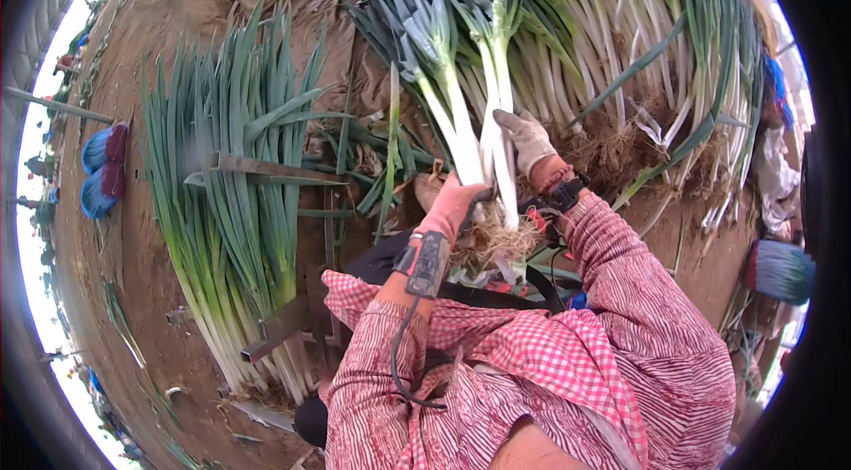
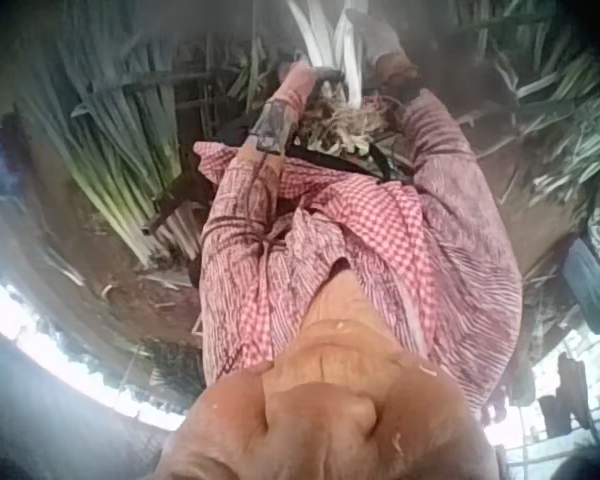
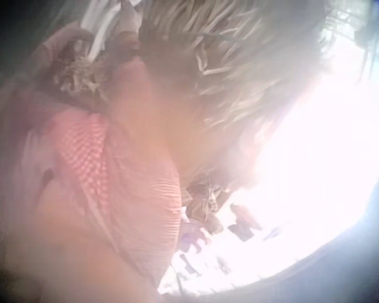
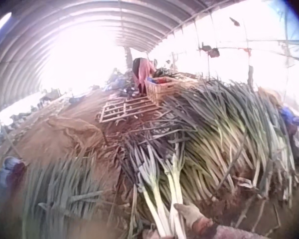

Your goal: Trimming roots and sorting scallions into a metal frame for bundling.

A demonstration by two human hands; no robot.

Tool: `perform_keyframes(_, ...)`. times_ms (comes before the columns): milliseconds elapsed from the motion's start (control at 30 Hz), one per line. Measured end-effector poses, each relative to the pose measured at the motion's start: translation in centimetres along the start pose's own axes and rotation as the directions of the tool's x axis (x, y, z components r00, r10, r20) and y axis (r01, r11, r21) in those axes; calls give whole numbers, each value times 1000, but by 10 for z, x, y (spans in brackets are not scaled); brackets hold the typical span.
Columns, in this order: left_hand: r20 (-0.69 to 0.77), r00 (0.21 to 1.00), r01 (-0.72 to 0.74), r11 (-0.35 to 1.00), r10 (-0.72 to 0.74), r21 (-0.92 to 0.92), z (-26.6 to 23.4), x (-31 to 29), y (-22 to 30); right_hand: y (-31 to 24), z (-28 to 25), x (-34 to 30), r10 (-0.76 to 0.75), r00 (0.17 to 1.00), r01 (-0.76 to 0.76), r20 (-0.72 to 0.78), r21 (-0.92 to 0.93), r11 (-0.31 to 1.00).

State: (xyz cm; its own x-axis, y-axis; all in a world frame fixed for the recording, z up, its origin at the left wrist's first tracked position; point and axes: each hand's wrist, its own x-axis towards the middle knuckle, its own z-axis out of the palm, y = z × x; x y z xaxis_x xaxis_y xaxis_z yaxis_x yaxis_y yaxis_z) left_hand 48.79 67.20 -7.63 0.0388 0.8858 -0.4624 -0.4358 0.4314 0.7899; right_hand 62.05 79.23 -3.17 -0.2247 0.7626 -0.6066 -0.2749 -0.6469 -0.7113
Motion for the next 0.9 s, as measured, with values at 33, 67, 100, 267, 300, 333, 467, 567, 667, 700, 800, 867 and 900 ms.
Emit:
perform_keyframes(33,5,997,-77,992,77,100,-7,6,-12,5,4,2,40,998,-44,56,83,996)
perform_keyframes(67,-121,989,-61,974,89,220,-29,10,-38,13,26,-1,161,975,-181,155,125,975)
perform_keyframes(100,-137,990,28,924,27,380,-9,9,-27,16,9,11,185,971,-204,151,125,971)
perform_keyframes(267,-301,950,307,427,-83,851,30,-35,55,37,2,31,284,888,-325,361,55,944)
perform_keyframes(300,-327,938,347,350,-117,870,36,-40,66,44,1,38,287,879,-343,380,88,935)
perform_keyframes(333,-341,930,366,276,-134,889,41,-48,74,56,2,47,289,869,-362,402,119,924)
perform_keyframes(467,-314,930,309,58,190,949,24,-68,60,81,33,38,192,804,-345,562,179,921)
perform_keyframes(567,-104,906,137,-51,410,989,23,-95,67,54,70,-29,125,855,-236,504,164,958)
perform_keyframes(667,25,843,83,-176,538,981,45,-120,109,42,63,-9,1,739,-248,674,270,930)
perform_keyframes(700,20,762,145,-200,647,969,44,-134,108,31,94,-42,-71,600,-369,797,354,859)
perform_keyframes(800,58,681,149,-215,730,965,53,-194,125,21,120,-101,-91,489,-526,868,376,763)
perform_keyframes(867,103,651,101,-220,752,970,53,-238,135,17,134,-139,-87,506,-491,858,370,789)
perform_keyframes(900,126,646,94,-242,753,966,52,-251,153,5,148,-139,-94,464,-445,881,323,835)
